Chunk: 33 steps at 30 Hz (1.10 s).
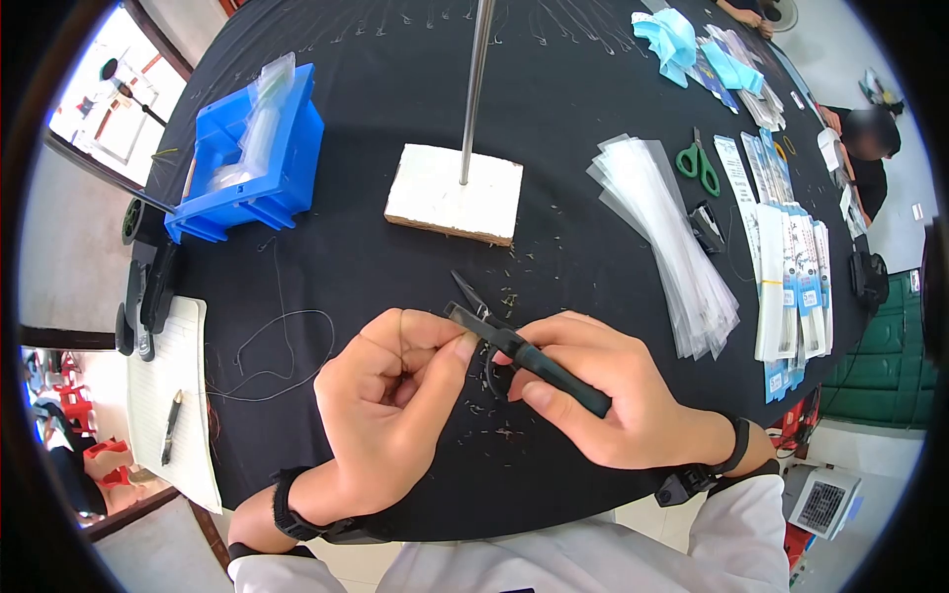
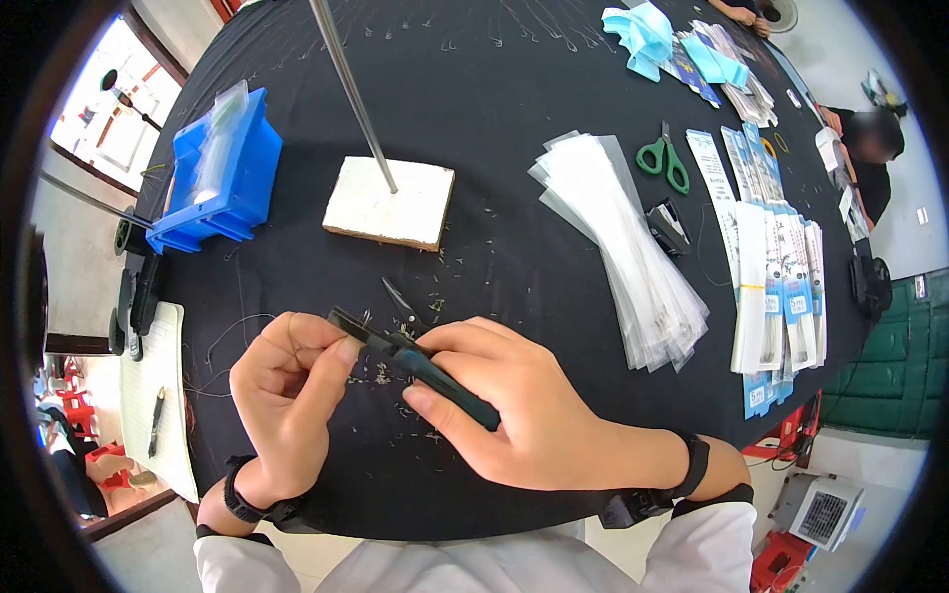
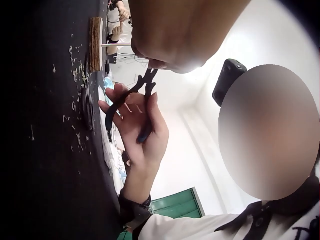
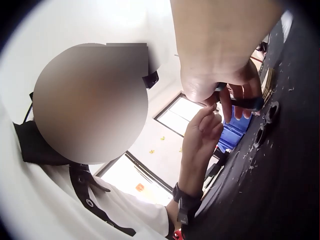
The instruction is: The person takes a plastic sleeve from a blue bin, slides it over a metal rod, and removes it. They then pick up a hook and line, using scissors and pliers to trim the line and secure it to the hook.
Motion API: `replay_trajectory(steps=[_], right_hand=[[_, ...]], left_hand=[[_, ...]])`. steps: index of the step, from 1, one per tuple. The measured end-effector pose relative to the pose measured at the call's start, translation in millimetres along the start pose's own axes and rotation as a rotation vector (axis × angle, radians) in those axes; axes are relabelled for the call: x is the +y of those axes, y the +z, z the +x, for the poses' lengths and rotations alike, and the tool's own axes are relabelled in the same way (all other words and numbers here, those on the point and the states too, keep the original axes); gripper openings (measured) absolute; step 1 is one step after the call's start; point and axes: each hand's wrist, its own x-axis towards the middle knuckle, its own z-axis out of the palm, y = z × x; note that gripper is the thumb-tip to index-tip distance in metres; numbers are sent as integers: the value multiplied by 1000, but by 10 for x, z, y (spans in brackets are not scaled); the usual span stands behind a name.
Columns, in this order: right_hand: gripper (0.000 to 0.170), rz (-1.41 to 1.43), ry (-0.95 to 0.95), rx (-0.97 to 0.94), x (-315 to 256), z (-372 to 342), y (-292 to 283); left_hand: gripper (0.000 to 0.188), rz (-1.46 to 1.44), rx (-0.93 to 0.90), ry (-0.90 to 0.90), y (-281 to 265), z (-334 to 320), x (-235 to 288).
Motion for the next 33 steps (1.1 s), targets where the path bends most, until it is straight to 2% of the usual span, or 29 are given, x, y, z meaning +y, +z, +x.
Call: replay_trajectory(steps=[1,4,7,13,16,22,28,31,33], right_hand=[[14,-70,-66,26,9,-5,9],[12,-112,24,25,-76,-41,13],[10,-179,23,51,-103,-56,47],[10,-44,124,-57,-112,-32,-33],[12,131,151,-64,-100,6,-67],[12,120,151,-103,-90,17,-99],[13,-53,129,-58,-88,-2,-74],[15,-32,128,-74,-90,13,-95],[15,87,166,-94,-60,21,-115]], left_hand=[[1,4,1,-5,6,-3,4],[1,26,0,-8,-2,-17,-17],[1,-12,1,-21,20,-19,-49],[1,36,-17,5,19,-6,-64],[1,12,-18,-2,16,8,-25],[2,-42,-36,-54,13,7,-13],[1,-49,-29,-82,28,4,-10],[1,7,-33,-70,22,-1,0],[1,15,-27,-51,15,2,5]])
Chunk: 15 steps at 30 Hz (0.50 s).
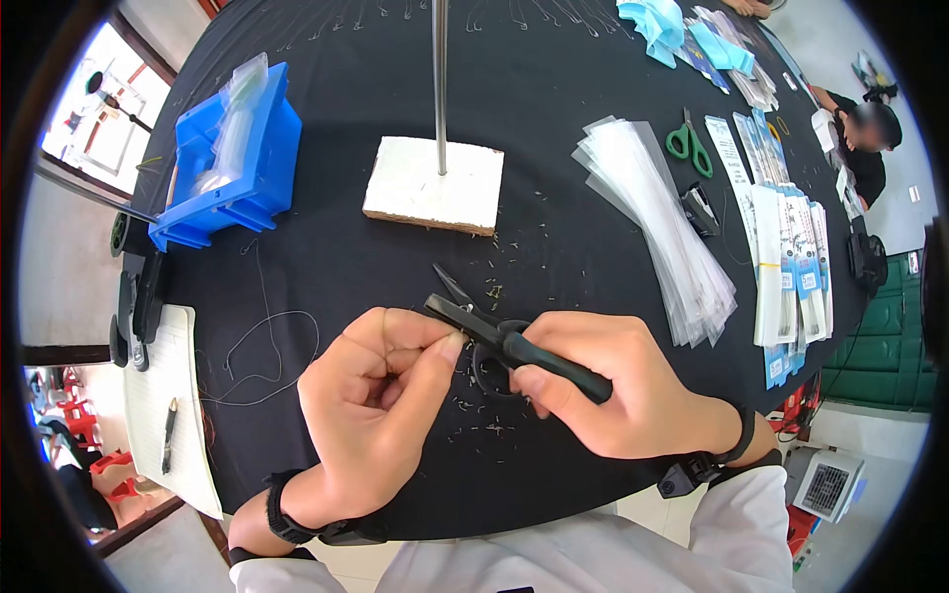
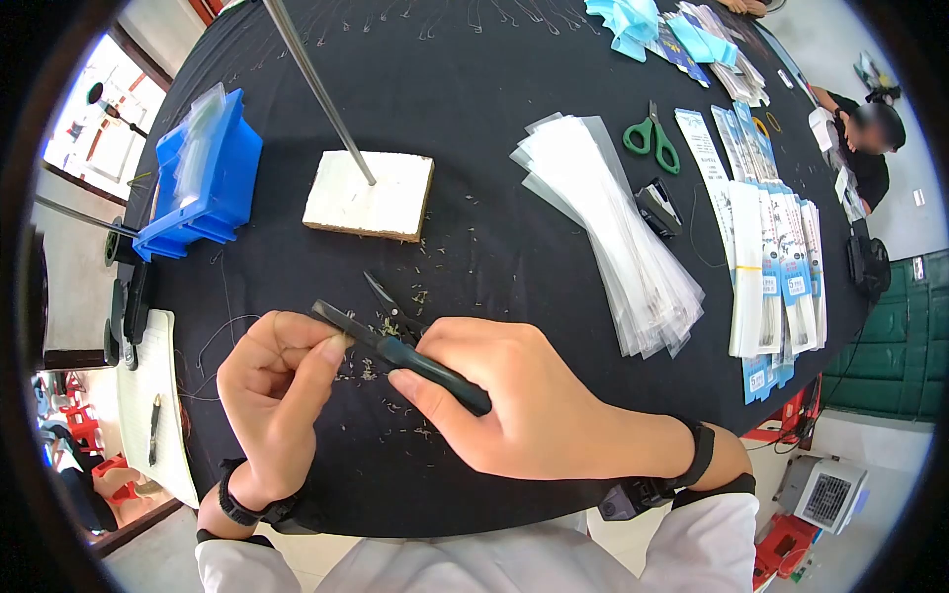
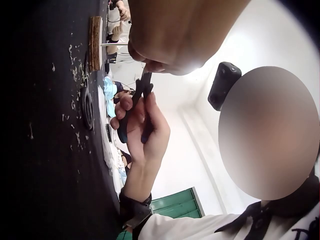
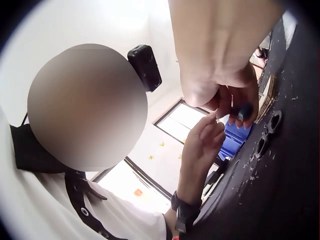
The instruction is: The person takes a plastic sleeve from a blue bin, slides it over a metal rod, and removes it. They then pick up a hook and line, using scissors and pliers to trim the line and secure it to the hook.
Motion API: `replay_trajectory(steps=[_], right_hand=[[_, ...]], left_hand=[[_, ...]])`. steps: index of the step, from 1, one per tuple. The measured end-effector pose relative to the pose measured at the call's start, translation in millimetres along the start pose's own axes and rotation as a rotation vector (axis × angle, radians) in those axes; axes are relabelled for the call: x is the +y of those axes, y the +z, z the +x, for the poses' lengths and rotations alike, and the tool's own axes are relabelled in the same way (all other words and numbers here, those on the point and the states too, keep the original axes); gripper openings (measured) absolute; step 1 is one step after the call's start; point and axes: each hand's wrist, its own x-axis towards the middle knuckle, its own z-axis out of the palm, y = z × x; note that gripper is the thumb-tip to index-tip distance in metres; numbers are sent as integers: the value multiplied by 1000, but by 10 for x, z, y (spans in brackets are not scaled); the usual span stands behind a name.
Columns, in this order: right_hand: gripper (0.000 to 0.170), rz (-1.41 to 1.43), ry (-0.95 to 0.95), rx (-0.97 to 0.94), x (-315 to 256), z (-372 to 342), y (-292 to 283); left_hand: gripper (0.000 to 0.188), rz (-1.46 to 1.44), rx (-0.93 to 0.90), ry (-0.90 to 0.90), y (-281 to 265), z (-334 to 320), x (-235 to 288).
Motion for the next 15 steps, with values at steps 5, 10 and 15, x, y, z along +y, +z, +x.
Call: replay_trajectory(steps=[5,10,15], right_hand=[[16,76,7,-7,-18,23,-31],[17,-54,-23,46,-28,-13,11],[15,-216,-101,133,-9,-65,137]], left_hand=[[1,10,10,22,-3,5,13],[0,25,5,43,-3,9,-33],[1,140,29,139,28,5,-87]])
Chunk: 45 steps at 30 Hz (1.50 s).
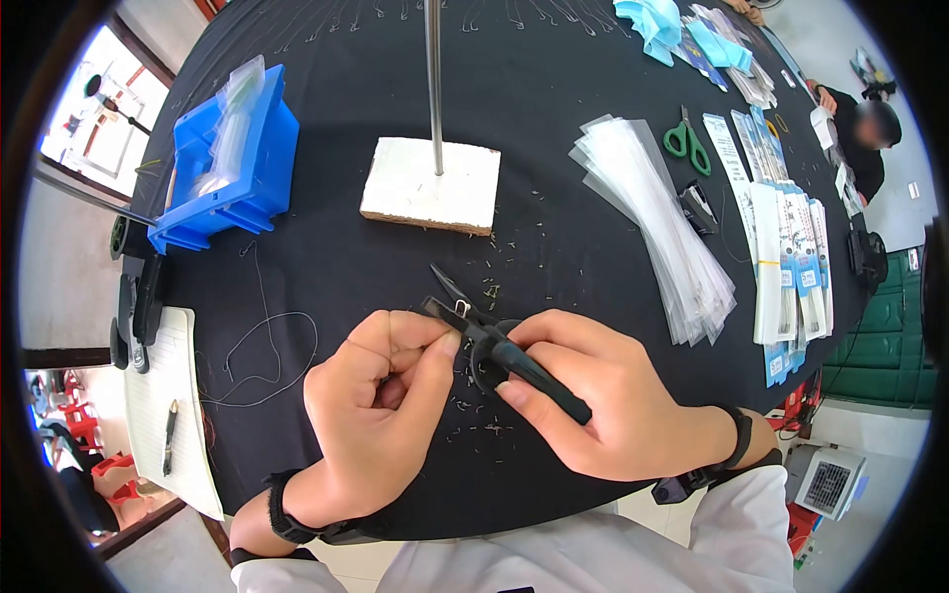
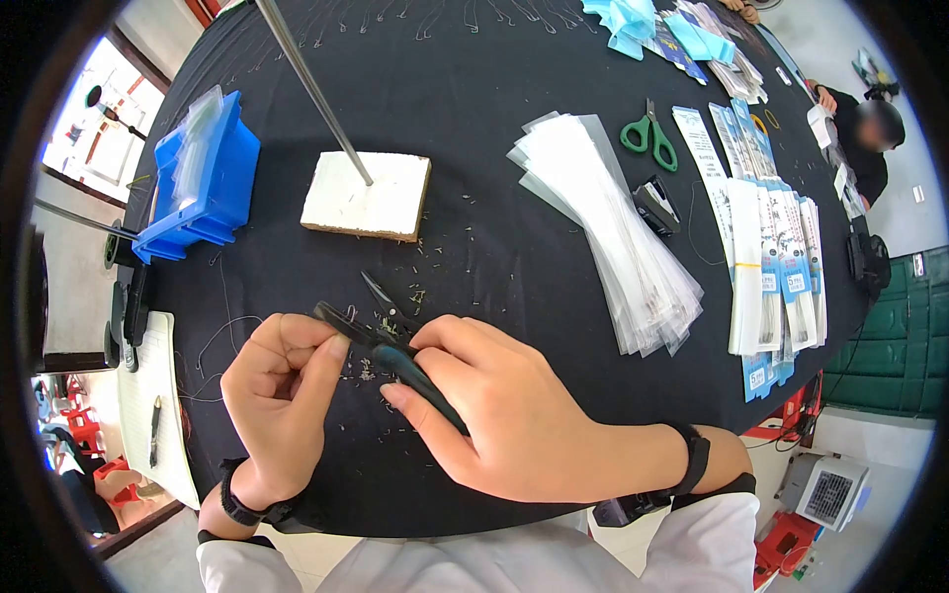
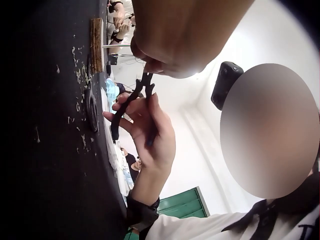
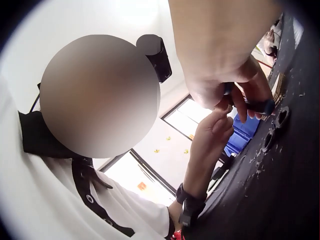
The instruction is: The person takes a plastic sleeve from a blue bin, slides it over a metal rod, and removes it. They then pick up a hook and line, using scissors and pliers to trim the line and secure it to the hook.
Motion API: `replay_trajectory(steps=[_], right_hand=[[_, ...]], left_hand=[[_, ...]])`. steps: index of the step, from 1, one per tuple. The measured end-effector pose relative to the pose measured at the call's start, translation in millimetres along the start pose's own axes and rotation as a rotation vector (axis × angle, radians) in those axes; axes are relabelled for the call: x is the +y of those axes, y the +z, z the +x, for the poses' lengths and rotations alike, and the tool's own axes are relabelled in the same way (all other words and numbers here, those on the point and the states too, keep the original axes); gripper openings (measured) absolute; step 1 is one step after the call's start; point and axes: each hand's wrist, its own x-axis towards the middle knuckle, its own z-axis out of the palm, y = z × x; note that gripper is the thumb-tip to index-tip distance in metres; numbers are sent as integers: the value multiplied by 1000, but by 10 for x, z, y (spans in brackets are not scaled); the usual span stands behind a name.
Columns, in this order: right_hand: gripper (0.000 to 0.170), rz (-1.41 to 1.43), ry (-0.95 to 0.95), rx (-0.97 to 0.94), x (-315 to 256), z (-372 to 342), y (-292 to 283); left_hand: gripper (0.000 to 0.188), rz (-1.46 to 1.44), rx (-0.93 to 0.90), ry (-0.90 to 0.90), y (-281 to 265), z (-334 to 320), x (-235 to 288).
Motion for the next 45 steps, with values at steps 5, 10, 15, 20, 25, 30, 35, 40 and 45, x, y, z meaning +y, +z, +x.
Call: replay_trajectory(steps=[5,10,15,20,25,30,35,40,45], right_hand=[[15,-66,-7,8,-17,-2,39],[9,-59,-62,-18,74,2,57],[8,22,27,-130,57,33,-49],[9,143,117,-213,34,82,-145],[15,135,80,-93,21,73,-82],[12,25,2,-81,57,68,-66],[7,-44,-83,-87,106,54,-66],[16,186,90,-99,74,83,-88],[16,195,100,-111,55,78,-115]], left_hand=[[3,62,10,12,11,6,1],[4,67,-16,-7,0,6,-17],[4,83,-17,30,-13,14,-28],[4,71,-21,33,-25,28,26],[3,59,-43,10,-44,38,20],[4,32,-43,-40,-31,29,36],[4,77,-36,22,-25,25,-12],[6,173,-28,122,-50,40,-3],[9,398,-27,469,-53,80,-25]])
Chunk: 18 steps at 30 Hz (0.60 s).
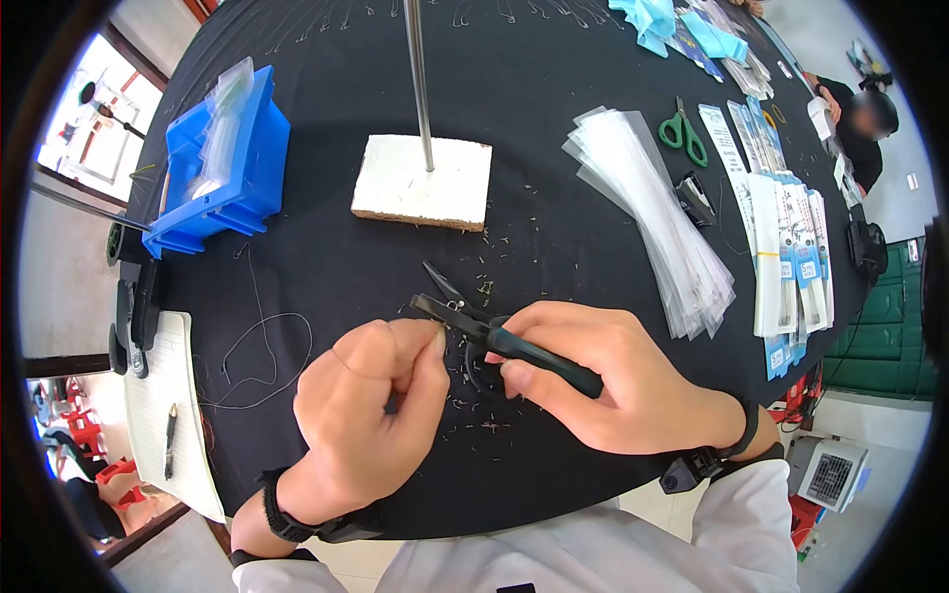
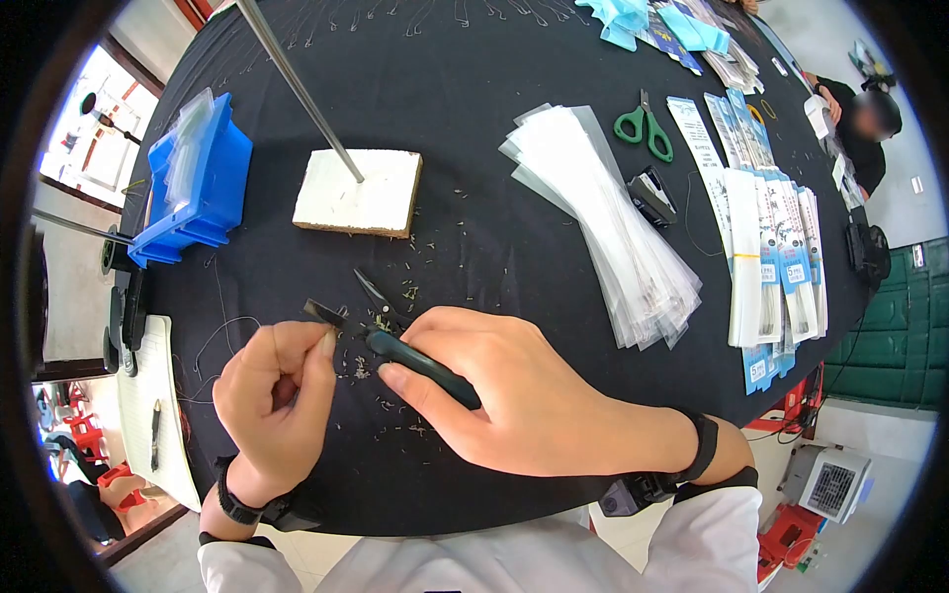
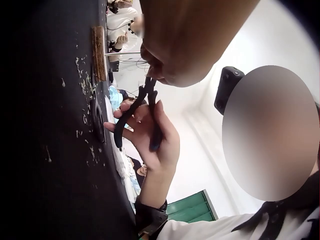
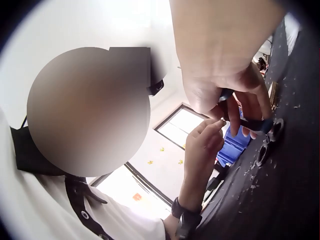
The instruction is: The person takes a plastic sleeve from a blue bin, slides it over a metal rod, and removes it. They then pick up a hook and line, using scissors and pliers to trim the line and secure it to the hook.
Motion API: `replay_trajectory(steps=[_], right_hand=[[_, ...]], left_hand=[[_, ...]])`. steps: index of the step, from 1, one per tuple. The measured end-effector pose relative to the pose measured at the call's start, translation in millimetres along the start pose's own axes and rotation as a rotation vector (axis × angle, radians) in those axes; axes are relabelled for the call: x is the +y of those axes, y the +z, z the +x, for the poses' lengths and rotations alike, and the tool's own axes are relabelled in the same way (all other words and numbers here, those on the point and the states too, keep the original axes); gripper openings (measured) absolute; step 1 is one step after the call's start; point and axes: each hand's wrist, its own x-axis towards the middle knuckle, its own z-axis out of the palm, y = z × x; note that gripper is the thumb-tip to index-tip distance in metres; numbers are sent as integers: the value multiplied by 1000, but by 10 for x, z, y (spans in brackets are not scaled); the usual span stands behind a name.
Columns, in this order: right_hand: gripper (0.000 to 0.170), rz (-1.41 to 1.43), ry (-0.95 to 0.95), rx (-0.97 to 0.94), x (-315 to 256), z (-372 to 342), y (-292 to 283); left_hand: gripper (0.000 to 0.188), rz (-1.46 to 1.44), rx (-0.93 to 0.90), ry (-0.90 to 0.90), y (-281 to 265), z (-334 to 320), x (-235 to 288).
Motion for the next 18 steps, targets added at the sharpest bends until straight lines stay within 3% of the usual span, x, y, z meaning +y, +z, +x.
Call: replay_trajectory(steps=[1,4,10,13,16,18], right_hand=[[17,1,11,4,-17,-8,-4],[17,-14,25,6,-54,-16,-25],[18,-53,-41,9,-48,-7,-62],[17,4,0,-27,-62,-13,-75],[16,22,14,-39,-100,-20,-77],[16,2,-1,-12,-108,-35,-60]], left_hand=[[10,58,8,105,2,12,-5],[9,55,11,106,2,16,12],[9,-341,44,-439,-66,-15,31],[9,-117,43,-212,-77,-34,11],[13,75,97,175,-42,14,-16],[18,160,76,256,-53,22,-14]])
